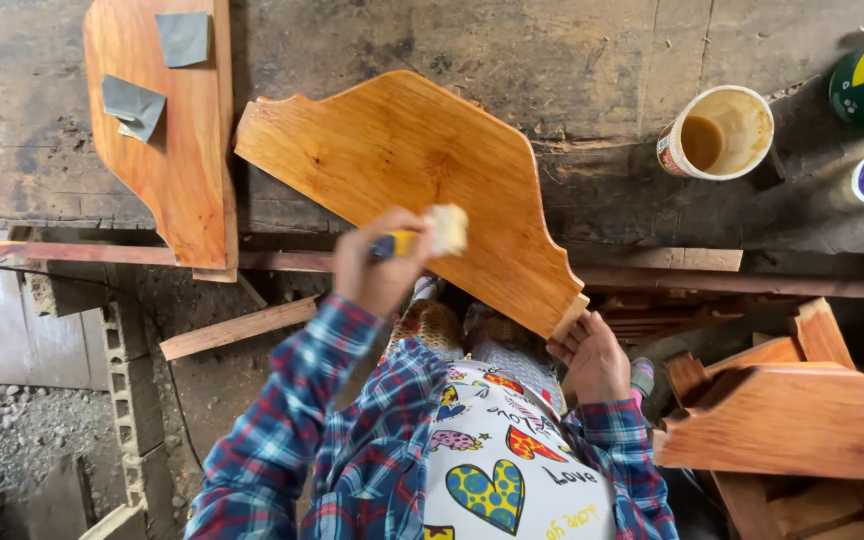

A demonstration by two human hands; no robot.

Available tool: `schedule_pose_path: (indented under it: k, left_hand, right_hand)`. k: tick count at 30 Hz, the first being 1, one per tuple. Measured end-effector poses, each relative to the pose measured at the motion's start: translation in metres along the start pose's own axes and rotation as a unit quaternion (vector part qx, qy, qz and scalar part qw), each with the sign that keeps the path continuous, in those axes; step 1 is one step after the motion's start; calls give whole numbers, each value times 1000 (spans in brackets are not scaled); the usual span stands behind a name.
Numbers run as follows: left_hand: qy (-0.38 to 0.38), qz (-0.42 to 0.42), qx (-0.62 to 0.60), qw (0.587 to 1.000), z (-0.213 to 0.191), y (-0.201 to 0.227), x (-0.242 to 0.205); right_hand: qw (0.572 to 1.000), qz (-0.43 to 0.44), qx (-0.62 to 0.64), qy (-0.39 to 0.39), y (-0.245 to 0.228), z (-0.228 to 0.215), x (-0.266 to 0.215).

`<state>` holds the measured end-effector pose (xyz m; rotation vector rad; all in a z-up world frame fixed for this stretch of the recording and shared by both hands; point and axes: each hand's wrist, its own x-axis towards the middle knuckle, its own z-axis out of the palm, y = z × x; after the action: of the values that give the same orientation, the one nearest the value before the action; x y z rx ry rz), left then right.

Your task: The person applies a liquid finish to a curved wooden board using a brush, dipping it into a container to reload the bristles. They coat the main surface and edges of the board, then flip it over to apply the finish to the reverse side.

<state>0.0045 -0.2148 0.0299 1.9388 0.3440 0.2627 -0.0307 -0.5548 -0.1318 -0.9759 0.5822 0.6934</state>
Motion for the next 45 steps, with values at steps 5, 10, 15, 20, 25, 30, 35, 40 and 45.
schedule_pose_path:
  k: [5, 10, 15, 20, 25, 30, 35, 40, 45]
  left_hand:
    - [74, 132, 195, 969, -4, 31, 9]
    - [-75, -11, -76, 994, 83, 66, -11]
    - [-304, -103, -96, 942, 85, 87, 37]
    - [-147, 149, 322, 923, 85, 53, 72]
    - [-164, 69, 283, 943, 84, 72, 64]
    - [-270, 5, 129, 954, 115, 61, 45]
    - [-233, 27, 175, 956, 106, 42, 101]
    - [-145, 109, 273, 945, 98, 48, 170]
    - [-155, 146, 294, 932, 100, 65, 155]
  right_hand:
    - [1000, 7, -2, 6, 3, -7, 6]
    - [1000, -1, -8, 3, 1, -5, 4]
    - [1000, -9, -20, 10, 2, -3, 5]
    - [1000, -24, 1, 16, 3, -1, 3]
    - [999, -28, 13, 20, 9, -7, 9]
    - [999, -29, 21, 30, 9, -10, 14]
    - [999, -31, 3, 33, 10, -8, 12]
    - [994, 10, -31, 101, -23, 34, -11]
    - [996, 8, -24, 87, -20, 30, -9]
